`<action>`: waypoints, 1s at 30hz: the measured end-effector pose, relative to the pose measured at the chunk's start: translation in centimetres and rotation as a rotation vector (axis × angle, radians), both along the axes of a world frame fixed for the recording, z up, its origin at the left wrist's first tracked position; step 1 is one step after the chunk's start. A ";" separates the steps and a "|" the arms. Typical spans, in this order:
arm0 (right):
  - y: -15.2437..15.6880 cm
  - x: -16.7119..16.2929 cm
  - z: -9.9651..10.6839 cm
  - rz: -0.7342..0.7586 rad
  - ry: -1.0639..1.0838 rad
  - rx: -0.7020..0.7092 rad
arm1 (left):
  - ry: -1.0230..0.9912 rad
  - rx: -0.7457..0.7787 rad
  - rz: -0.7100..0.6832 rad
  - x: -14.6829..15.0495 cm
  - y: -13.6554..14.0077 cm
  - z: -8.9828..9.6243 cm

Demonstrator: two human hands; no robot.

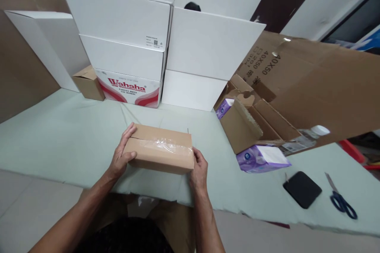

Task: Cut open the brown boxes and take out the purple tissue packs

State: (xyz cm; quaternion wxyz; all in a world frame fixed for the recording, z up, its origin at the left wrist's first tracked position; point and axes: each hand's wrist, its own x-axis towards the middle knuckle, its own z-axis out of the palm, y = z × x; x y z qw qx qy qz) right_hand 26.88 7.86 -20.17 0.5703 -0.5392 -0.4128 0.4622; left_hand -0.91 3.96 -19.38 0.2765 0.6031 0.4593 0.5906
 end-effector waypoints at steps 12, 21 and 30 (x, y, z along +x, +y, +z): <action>0.1 0.1 -0.2 0.002 -0.011 0.013 | -0.048 0.001 0.014 0.4 0.0 -0.1; 0.1 0.4 -0.4 0.011 -0.026 0.015 | -0.076 -0.005 0.011 0.5 -0.1 0.0; 0.0 0.2 -0.2 0.007 -0.017 0.009 | -0.056 -0.018 0.014 0.4 -0.1 0.0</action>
